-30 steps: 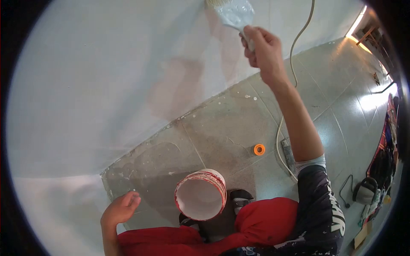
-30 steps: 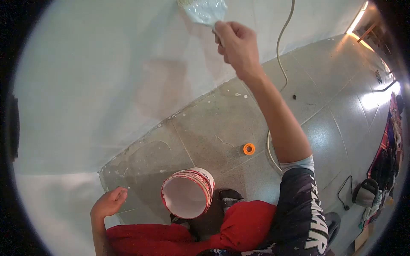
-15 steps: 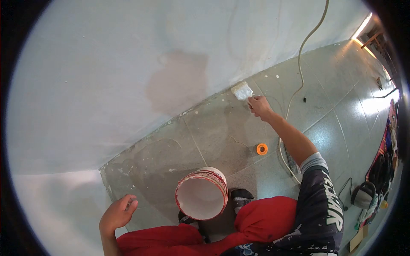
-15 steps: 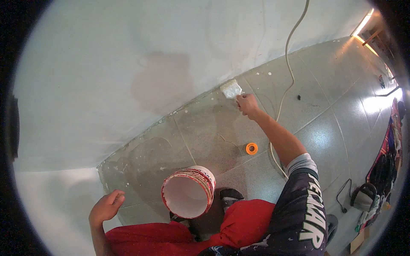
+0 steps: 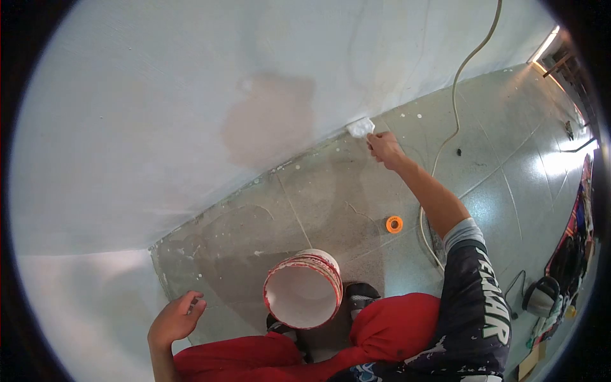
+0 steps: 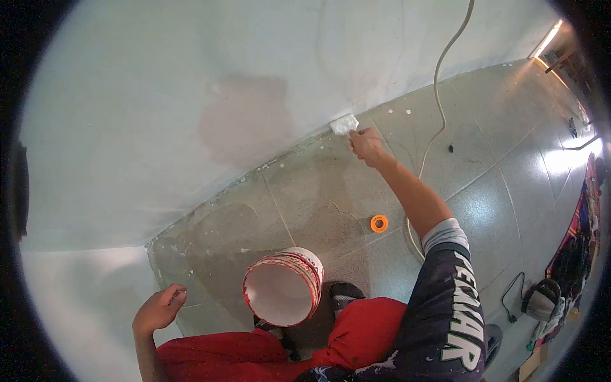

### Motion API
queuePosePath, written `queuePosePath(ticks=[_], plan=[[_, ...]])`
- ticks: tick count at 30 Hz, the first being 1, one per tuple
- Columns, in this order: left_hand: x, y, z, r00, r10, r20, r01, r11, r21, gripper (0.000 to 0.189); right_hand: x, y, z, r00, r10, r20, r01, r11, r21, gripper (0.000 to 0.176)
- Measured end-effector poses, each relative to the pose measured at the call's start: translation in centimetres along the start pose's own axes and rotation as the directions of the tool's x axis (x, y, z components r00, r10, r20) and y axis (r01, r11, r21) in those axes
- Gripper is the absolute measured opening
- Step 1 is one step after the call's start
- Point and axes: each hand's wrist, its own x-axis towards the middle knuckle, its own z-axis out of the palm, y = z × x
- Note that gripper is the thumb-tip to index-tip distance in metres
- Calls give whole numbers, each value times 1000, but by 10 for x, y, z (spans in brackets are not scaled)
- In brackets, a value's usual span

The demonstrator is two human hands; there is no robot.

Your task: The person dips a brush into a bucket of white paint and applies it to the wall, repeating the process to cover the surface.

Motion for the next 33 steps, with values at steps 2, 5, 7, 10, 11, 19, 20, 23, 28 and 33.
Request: queuePosePath(ticks=[2, 5, 7, 10, 11, 19, 20, 23, 28, 33], plan=[[0, 0, -1, 1000, 7, 2, -7, 1000, 3, 37, -15, -1, -1, 996, -71, -56, 73, 997, 30, 28], [2, -4, 0, 999, 35, -1, -35, 999, -12, 36, -39, 11, -3, 989, -148, 2, 145, 973, 178, 32], [3, -6, 0, 999, 38, -11, -39, 999, -28, 35, -41, 21, -2, 993, -121, 13, 120, 988, 93, 31], [2, -2, 0, 997, 67, -37, -68, 997, -35, 35, -23, 32, 2, 999, -51, -13, 52, 997, 63, 30], [2, -1, 1, 997, 67, -39, -68, 997, -34, 35, -15, 35, 2, 998, -53, -13, 54, 996, 65, 30], [-1, -11, 5, 1000, 0, -22, 0, 1000, -4, 35, -2, 6, 0, 992, -85, -92, 92, 993, 78, 25], [-1, -12, 4, 1000, 1, -21, -1, 1000, -3, 35, -12, 5, -2, 992, -85, -92, 92, 993, 78, 25], [-5, -12, 4, 999, 36, -35, -37, 999, -20, 35, -32, 12, -8, 997, -39, -61, 54, 966, 252, 25], [-5, -4, 0, 1000, 1, -26, -2, 1000, -20, 39, -19, 20, -11, 999, 32, -4, -32, 998, 57, 27], [-6, -5, 2, 999, 33, -42, -35, 999, -25, 39, -7, 10, -6, 997, -53, -51, 55, 997, 51, 26]])
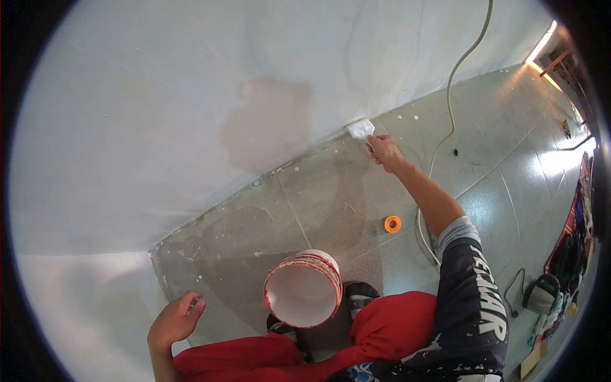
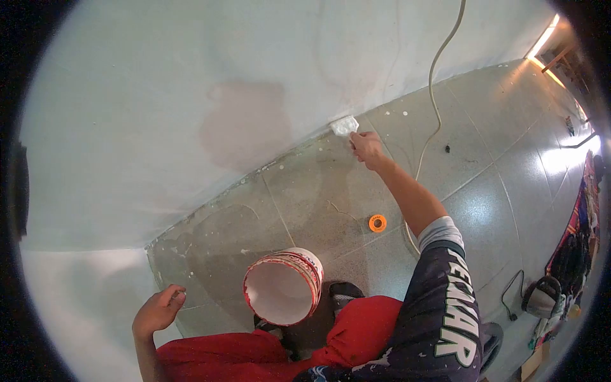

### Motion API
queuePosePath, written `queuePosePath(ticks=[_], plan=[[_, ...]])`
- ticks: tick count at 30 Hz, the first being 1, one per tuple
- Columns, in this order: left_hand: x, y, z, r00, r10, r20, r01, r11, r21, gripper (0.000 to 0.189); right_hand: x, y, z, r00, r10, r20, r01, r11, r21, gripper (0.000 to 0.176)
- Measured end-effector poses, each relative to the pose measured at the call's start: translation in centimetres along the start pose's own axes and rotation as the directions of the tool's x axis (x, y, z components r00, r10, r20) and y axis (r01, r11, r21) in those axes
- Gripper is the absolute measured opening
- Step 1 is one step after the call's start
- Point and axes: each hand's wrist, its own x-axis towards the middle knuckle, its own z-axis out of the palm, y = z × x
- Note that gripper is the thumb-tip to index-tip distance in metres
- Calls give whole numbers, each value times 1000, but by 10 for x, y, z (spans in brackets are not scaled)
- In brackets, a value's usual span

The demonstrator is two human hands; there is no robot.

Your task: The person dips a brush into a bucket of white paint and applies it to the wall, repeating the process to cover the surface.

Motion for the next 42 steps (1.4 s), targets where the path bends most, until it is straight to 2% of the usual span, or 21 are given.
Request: queuePosePath(ticks=[2, 5, 7, 11, 13, 17, 19, 23, 26, 28, 32, 34, 37, 42], plan=[[-1, -2, -1, 1000, 9, -17, -8, 1000, 7, 39, -6, -1, -1, 999, -47, 10, 46, 996, 77, 26], [-3, -3, -1, 1000, -27, 6, 27, 1000, -13, 40, -23, 6, -3, 1000, 20, -23, -17, 995, 99, 24], [-3, -6, 0, 1000, -31, -3, 31, 999, -18, 40, -22, 11, -3, 997, 66, -38, -66, 998, 22, 24], [-2, -5, 1, 1000, -21, -7, 21, 1000, -3, 41, 17, 23, -3, 1000, 18, -15, -19, 996, -84, 24], [-3, -2, 0, 1000, -23, -5, 23, 1000, 18, 35, 13, 10, 1, 997, -67, -37, 69, 997, 46, 25], [-3, -10, 2, 1000, 8, -19, -8, 1000, -11, 35, -9, 17, -6, 1000, -20, -21, 22, 989, 146, 27], [-3, -9, 0, 999, -29, -14, 29, 1000, -10, 41, -13, 22, -8, 999, 39, -10, -39, 999, 32, 29], [-1, -7, 0, 999, -34, 5, 34, 999, -3, 41, 8, 17, 0, 1000, 21, 9, -20, 998, -61, 24], [-3, -2, -2, 1000, -17, 4, 18, 1000, -8, 41, -12, -11, 6, 999, -29, -18, 29, 999, 46, 23], [-4, -1, -2, 1000, -31, -4, 31, 999, -16, 40, -40, -13, 4, 995, -97, 10, 87, 929, 360, 28], [-3, -8, -1, 999, -31, -13, 31, 1000, 2, 40, -41, -2, 2, 998, -49, 29, 37, 946, 321, 28], [-3, -8, -1, 1000, -23, -4, 23, 1000, 4, 41, -25, 11, 11, 999, 32, 3, -33, 996, 80, 28], [-5, -2, 0, 999, 17, -37, -16, 1000, 5, 38, -11, 19, 25, 997, 75, 10, -75, 997, 17, 26], [-3, 2, -2, 997, 55, -46, -55, 998, -10, 40, -22, -28, 28, 1000, -11, -18, 13, 995, 102, 26]])
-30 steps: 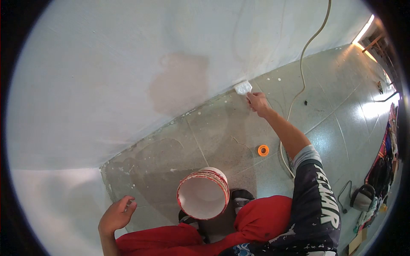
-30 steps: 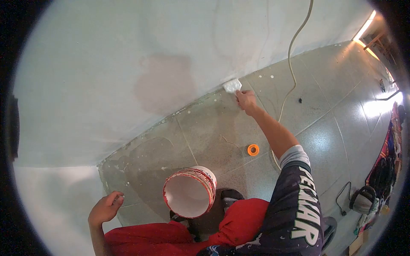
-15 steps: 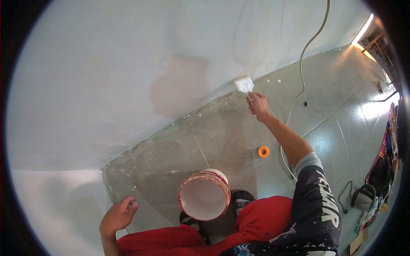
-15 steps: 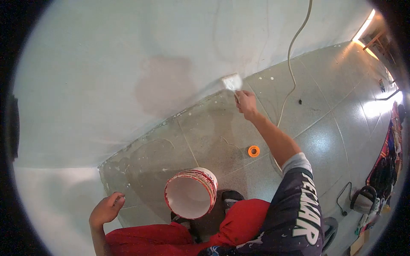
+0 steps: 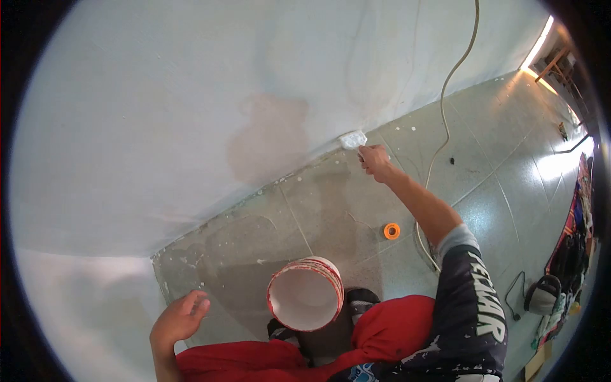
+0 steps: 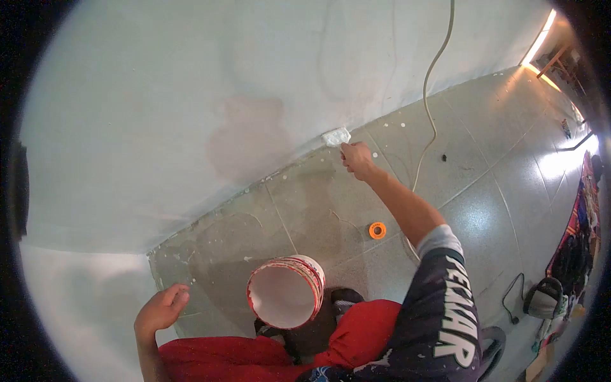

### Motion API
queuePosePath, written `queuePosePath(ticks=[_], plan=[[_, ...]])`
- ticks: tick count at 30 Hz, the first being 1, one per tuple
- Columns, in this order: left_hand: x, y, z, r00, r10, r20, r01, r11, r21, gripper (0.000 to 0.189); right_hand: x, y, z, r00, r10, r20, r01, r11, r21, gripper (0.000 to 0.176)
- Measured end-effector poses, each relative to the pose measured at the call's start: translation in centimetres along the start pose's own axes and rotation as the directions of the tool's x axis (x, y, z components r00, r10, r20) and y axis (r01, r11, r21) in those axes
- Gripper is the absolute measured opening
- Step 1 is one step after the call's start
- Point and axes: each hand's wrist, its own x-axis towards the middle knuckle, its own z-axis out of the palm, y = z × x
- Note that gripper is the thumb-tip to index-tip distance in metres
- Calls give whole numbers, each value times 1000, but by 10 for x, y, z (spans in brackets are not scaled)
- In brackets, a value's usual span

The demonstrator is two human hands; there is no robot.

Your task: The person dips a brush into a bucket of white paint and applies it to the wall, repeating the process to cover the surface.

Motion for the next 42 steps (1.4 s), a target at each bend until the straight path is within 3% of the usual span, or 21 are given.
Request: queuePosePath(ticks=[2, 4, 7, 9, 11, 13, 16, 19, 20, 22, 26, 29, 33, 35, 36, 38, 39, 41, 42], plan=[[3, -4, 0, 1000, 24, -1, -24, 1000, 3, 41, -29, -40, -7, 1000, -18, -11, 19, 998, 55, 27], [8, -8, 2, 1000, 4, 31, -4, 1000, -10, 46, -55, -86, -23, 982, -167, 84, 172, 984, -47, 26], [15, -11, 2, 999, 18, 42, -18, 1000, 7, 47, -128, -166, -32, 947, -317, 62, 321, 943, -84, 28], [18, -7, 1, 998, 30, 53, -31, 1000, 3, 47, -153, -200, -40, 887, -456, 67, 460, 884, -78, 31], [18, 0, -1, 997, 37, 67, -37, 999, 1, 47, -180, -226, -43, 770, -636, 41, 638, 769, -51, 32], [17, 8, -3, 997, 20, 80, -19, 1000, -8, 47, -191, -244, -47, 717, -697, 17, 696, 717, 25, 31], [14, 8, -4, 997, 18, 80, -16, 999, -30, 47, -151, -221, -40, 780, -625, 26, 618, 776, 125, 28], [13, -3, 1, 998, 36, 50, -36, 999, -5, 47, -95, -150, -23, 885, -465, -32, 466, 881, 77, 29], [11, -2, 0, 998, 38, 44, -38, 999, -9, 47, -83, -128, -26, 922, -384, 37, 377, 918, 124, 29], [6, 0, -1, 998, -6, 58, 6, 1000, -2, 42, -64, -91, -34, 963, -258, 79, 253, 965, 69, 28], [4, -12, 4, 999, 42, 35, -42, 999, -2, 48, -22, -29, -54, 998, 37, 51, -23, 967, -255, 29], [-3, -1, 2, 999, 51, 12, -51, 999, 14, 48, -30, -13, -63, 990, 66, 125, -29, 961, -274, 26], [-3, 4, 3, 997, 60, 56, -63, 997, 45, 48, -72, -40, -61, 984, 5, 178, 57, 937, -345, 24], [1, 6, 4, 994, 87, 64, -91, 993, 75, 48, -101, -56, -52, 950, -147, 275, 249, 888, -386, 27], [4, 7, 5, 988, 141, 66, -147, 985, 94, 49, -116, -64, -47, 949, -157, 274, 259, 882, -394, 27], [10, 13, 6, 978, 201, 63, -206, 973, 104, 51, -146, -78, -34, 869, -271, 414, 443, 800, -404, 27], [13, 17, 5, 965, 254, 65, -260, 959, 110, 52, -161, -84, -28, 868, -273, 415, 447, 794, -413, 27], [21, 25, 7, 948, 311, 68, -317, 943, 106, 53, -190, -94, -17, 742, -295, 602, 591, 712, -379, 26], [26, 28, 8, 938, 337, 79, -344, 934, 101, 55, -204, -96, -12, 742, -290, 604, 592, 707, -387, 26]])
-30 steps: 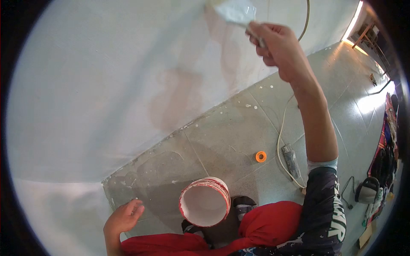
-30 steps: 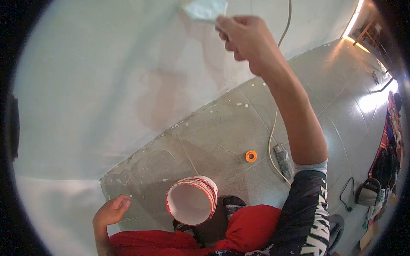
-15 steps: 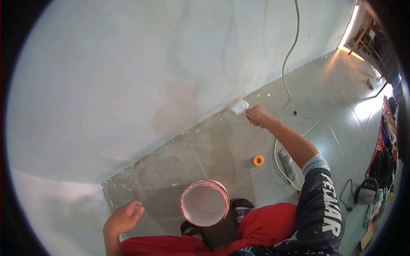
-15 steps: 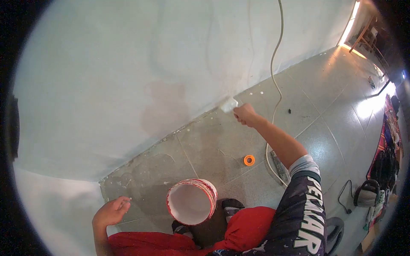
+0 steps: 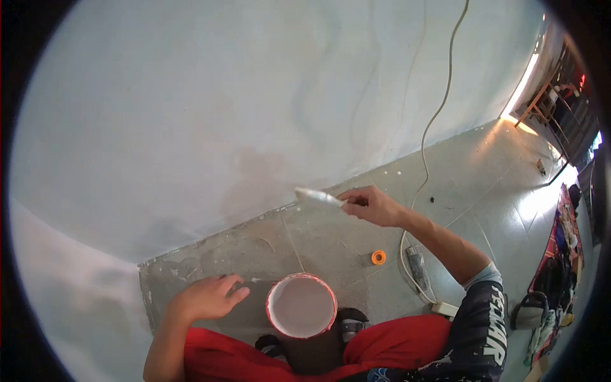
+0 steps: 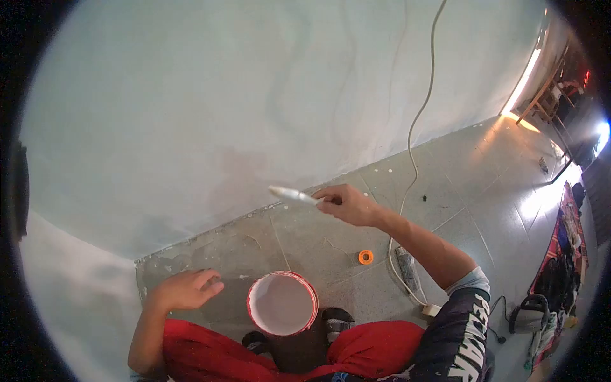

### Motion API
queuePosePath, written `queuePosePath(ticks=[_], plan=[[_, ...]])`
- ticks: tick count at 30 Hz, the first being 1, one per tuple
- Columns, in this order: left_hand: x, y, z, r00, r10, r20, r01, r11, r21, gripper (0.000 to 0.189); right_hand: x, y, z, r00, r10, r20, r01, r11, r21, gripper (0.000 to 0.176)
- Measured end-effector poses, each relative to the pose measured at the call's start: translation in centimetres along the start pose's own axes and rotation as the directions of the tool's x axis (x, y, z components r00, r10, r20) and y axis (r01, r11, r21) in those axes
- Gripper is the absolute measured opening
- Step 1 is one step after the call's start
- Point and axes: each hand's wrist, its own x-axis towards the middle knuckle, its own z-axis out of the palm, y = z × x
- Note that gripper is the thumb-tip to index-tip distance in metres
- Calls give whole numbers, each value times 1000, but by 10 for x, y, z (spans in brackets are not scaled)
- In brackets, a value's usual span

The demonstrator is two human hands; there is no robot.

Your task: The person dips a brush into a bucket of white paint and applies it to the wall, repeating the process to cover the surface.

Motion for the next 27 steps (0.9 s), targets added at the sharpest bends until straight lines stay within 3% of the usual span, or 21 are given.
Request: queuePosePath(ticks=[2, 4, 7, 9, 11, 12, 16, 18, 24, 27], plan=[[4, 5, -1, 1000, 29, 10, -28, 999, -15, 57, -12, -21, 13, 985, -124, 124, 136, 987, -90, 27], [3, 9, -3, 996, 61, -62, -55, 995, 86, 57, -22, -33, 24, 970, -92, 223, 111, 991, -75, 28], [2, 5, -6, 992, 110, -55, -104, 990, 98, 56, -33, -52, 41, 916, -8, 402, 40, 997, -70, 30], [0, -5, 2, 978, 145, -147, -132, 986, 97, 53, -36, -49, 57, 850, 65, 523, -32, 997, -73, 31], [-7, -4, -1, 978, 142, -154, -131, 988, 80, 52, -32, -38, 69, 777, -119, 618, 283, 943, -174, 35], [-10, -4, -1, 985, 117, -125, -112, 993, 44, 52, -32, -48, 75, 747, -29, 664, 286, 916, -282, 39], [-18, -1, -5, 995, 68, -69, -64, 996, 57, 48, -38, -40, 117, 709, 15, 705, 423, 791, -442, 39], [-17, -2, -5, 997, 61, -49, -59, 997, 43, 47, -40, -37, 146, 702, 85, 707, 508, 636, -581, 38], [-14, -1, -4, 998, 57, -12, -56, 997, 61, 48, -41, -6, 206, 636, -16, 772, 660, 530, -532, 24], [-14, -3, -2, 997, 74, -5, -74, 996, 59, 48, -34, 8, 221, 633, 8, 774, 643, 551, -532, 24]])
